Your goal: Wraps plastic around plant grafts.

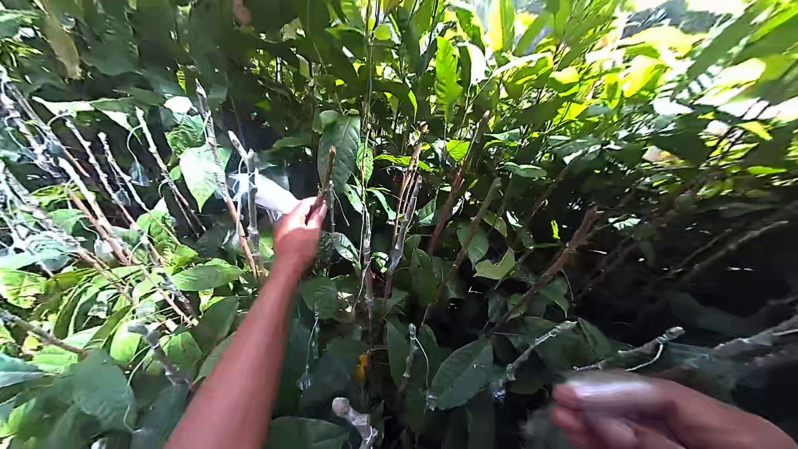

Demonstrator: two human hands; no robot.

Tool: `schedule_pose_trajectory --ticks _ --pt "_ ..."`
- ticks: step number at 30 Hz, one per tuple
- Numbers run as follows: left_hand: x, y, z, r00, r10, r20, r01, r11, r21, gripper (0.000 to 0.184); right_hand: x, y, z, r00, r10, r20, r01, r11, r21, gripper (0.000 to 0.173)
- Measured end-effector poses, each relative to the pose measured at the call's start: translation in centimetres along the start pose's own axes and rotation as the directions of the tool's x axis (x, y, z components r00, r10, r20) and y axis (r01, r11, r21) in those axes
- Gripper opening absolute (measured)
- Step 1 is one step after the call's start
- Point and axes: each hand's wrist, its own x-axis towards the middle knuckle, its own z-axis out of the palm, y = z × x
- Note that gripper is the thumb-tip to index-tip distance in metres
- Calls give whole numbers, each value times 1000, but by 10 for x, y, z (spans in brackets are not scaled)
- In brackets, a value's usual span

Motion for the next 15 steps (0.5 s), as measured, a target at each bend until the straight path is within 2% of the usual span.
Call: schedule_pose_trajectory --ticks 3,6,9,10,12,14,15 --pt "-37 1 -11 996 93 -3 -94 996 -14 32 73 6 39 990 -113 80 116 993 -26 13" --pt "-49 -2 -24 993 69 92 -63 996 -65 37 140 -5 84 991 47 127 -44 999 -27 17" --pt "-49 -15 -39 984 47 173 -3 969 -248 35 197 4 121 979 195 52 -191 979 -75 19" --pt "-49 -19 -42 983 39 179 25 940 -341 34 213 9 130 979 202 18 -198 970 -143 19" --pt "-49 -27 -46 979 28 202 80 859 -506 32 240 17 144 986 167 7 -150 900 -409 23" --pt "-49 -30 -45 976 20 215 121 773 -623 30 260 23 152 992 82 91 3 726 -688 25" --pt "-48 -31 -44 976 9 218 142 733 -665 29 267 25 155 987 41 159 95 648 -756 25"
